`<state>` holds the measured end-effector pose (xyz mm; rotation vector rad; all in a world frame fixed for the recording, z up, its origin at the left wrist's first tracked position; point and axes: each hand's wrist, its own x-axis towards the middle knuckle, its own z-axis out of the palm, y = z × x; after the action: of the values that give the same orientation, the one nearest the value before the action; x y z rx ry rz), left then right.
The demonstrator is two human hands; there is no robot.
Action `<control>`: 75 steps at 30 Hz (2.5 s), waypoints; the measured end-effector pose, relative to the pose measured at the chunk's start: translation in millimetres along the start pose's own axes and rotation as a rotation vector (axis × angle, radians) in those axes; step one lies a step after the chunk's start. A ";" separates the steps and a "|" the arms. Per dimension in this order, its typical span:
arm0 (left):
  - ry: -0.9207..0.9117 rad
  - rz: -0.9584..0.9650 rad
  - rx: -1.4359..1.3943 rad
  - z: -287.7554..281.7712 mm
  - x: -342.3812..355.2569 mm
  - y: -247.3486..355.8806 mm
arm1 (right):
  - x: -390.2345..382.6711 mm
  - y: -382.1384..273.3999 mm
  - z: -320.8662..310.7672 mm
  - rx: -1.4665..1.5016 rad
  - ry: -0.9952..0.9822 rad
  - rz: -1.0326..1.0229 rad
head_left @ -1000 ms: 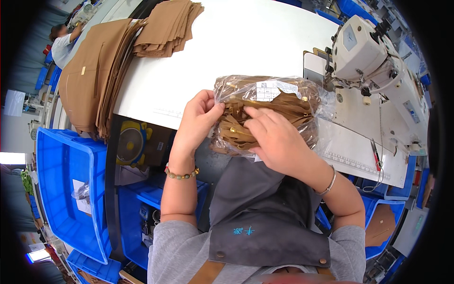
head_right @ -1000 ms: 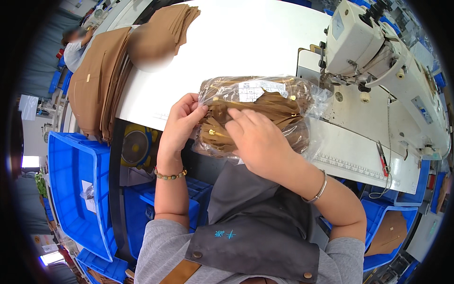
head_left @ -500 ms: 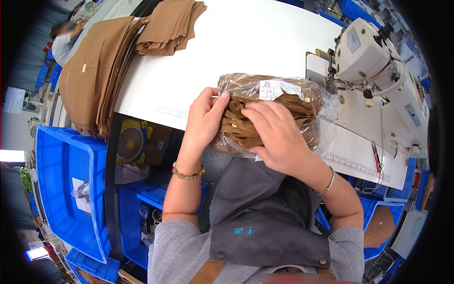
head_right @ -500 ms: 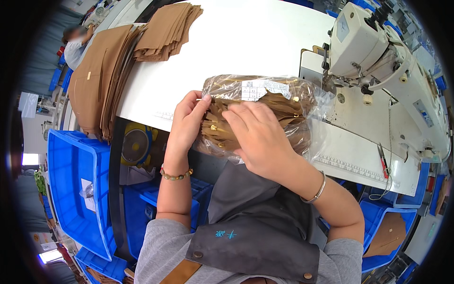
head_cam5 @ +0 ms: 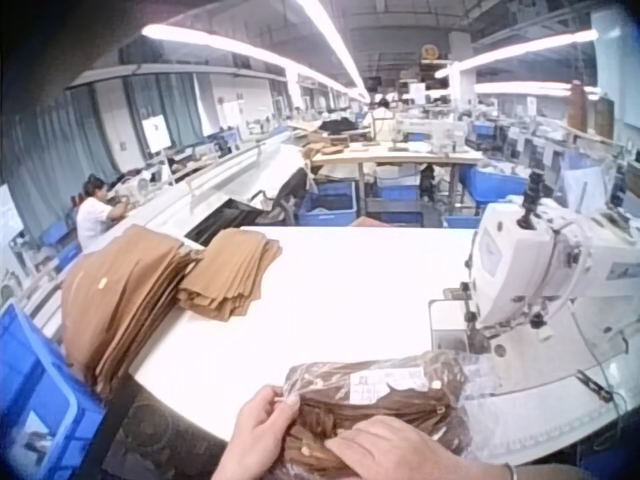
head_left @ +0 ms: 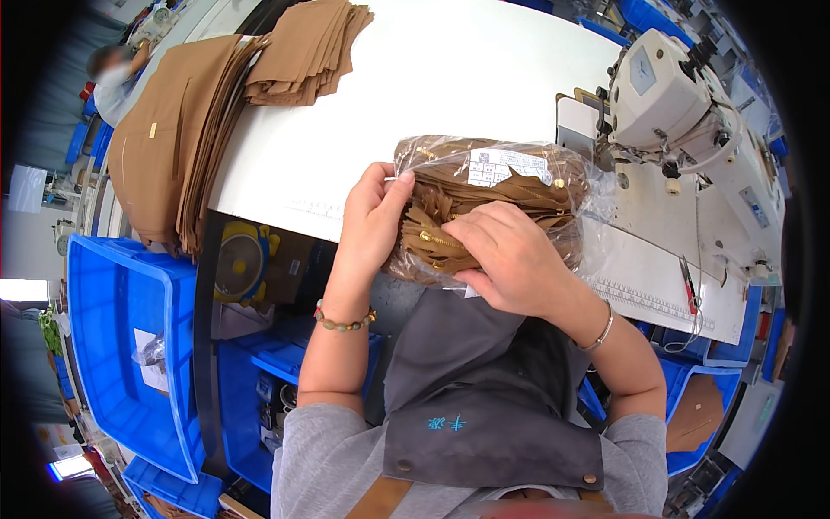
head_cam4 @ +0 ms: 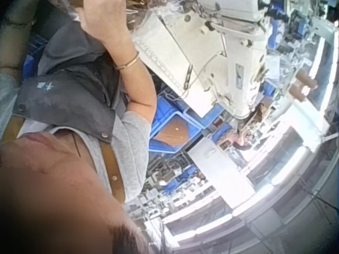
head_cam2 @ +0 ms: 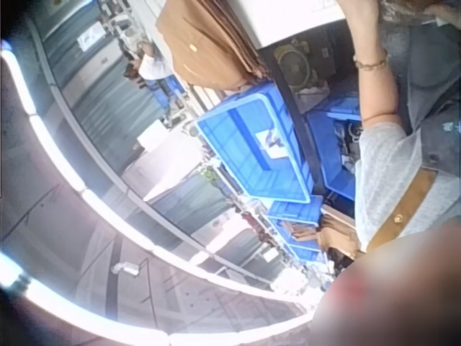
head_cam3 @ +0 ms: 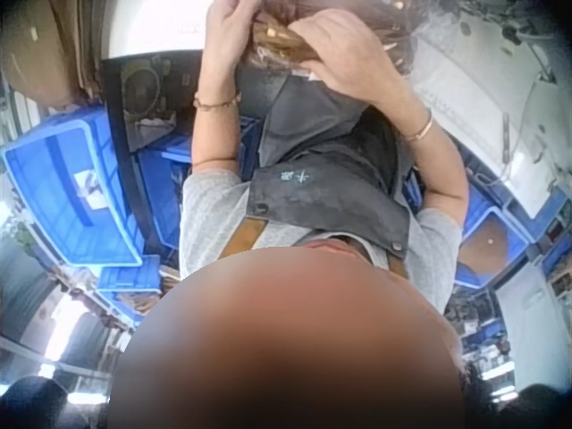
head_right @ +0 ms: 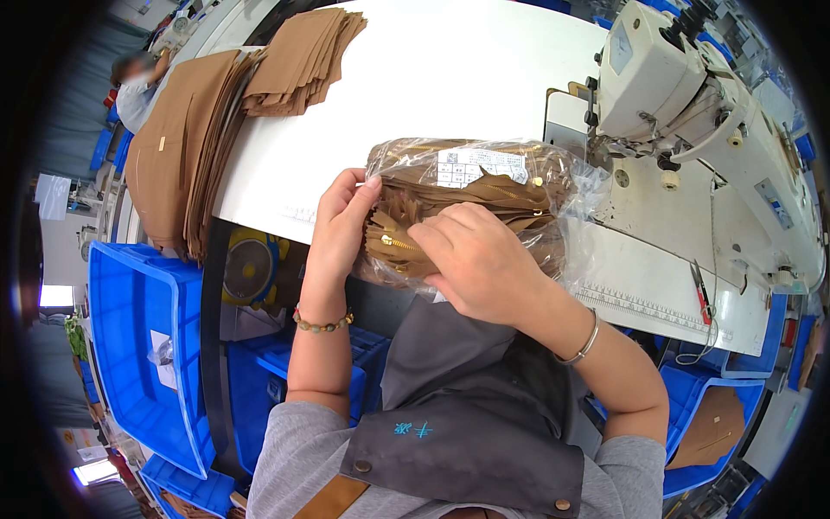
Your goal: Sewing a zipper and components onto a leather piece using an industrial sewing machine.
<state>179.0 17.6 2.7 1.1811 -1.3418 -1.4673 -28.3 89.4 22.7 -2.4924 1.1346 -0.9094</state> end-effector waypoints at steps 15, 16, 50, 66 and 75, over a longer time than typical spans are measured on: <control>-0.034 0.002 -0.317 4.7 2.6 -4.1 | 2.6 -3.2 -0.1 0.126 0.057 0.153; -0.045 0.020 -0.358 6.0 2.5 -4.8 | 3.7 -3.8 0.1 0.133 0.040 0.227; 0.087 0.204 -0.323 25.2 -1.8 -16.0 | 21.2 10.7 -27.4 -0.005 -0.362 0.400; 0.095 0.214 -0.085 23.9 -3.7 -11.6 | 5.8 22.4 -67.9 0.616 0.221 0.579; 0.130 0.135 0.359 16.8 -17.9 0.4 | -35.1 20.5 -86.3 0.645 0.525 0.518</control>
<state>167.0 38.8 5.2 1.3549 -1.6031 -1.0633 -112.7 104.1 64.6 -1.3952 1.2709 -1.4994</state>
